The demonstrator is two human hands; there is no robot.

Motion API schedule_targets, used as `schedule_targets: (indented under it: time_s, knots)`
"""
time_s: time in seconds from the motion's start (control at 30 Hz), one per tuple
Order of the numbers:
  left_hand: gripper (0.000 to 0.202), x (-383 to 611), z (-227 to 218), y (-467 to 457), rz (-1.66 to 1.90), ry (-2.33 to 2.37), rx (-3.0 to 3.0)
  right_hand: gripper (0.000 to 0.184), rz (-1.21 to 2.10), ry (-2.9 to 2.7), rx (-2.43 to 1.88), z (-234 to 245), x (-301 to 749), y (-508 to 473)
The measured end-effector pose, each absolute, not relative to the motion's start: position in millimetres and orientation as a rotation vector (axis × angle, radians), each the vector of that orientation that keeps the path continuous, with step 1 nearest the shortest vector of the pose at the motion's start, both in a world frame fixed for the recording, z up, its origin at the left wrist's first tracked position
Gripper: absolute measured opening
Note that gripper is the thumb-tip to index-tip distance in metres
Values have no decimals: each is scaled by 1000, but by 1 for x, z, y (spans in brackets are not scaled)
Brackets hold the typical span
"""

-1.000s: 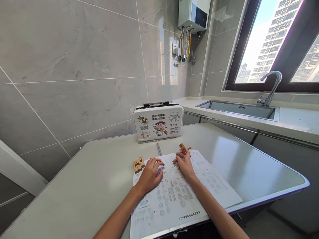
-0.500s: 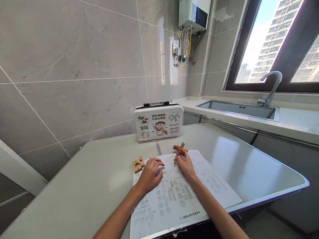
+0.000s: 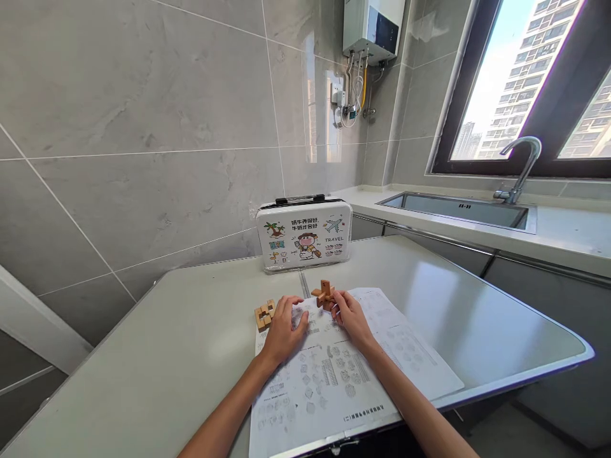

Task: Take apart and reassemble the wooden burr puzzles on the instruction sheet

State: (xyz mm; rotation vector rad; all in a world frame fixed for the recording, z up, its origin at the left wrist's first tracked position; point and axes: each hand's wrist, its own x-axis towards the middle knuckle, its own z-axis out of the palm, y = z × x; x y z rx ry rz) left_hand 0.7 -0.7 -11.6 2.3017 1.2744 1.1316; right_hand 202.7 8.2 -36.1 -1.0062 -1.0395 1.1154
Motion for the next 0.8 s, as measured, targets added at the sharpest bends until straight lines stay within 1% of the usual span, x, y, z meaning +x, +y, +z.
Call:
schedule_targets:
  time_s: [0.17, 0.37, 0.57, 0.8]
  knots:
    - [40, 3, -15, 0, 1139, 1285, 2224, 53, 1220, -1150, -936, -34, 194, 3]
    - [64, 1, -14, -3, 1002, 1204, 2159, 55, 1301, -1205, -903, -32, 192, 0]
    - [68, 2, -9, -6, 915, 1127, 2064, 55, 1341, -1204, -907, -32, 192, -2]
    - [74, 1, -8, -8, 905, 1100, 2010, 54, 1357, -1232, -910, -32, 191, -3]
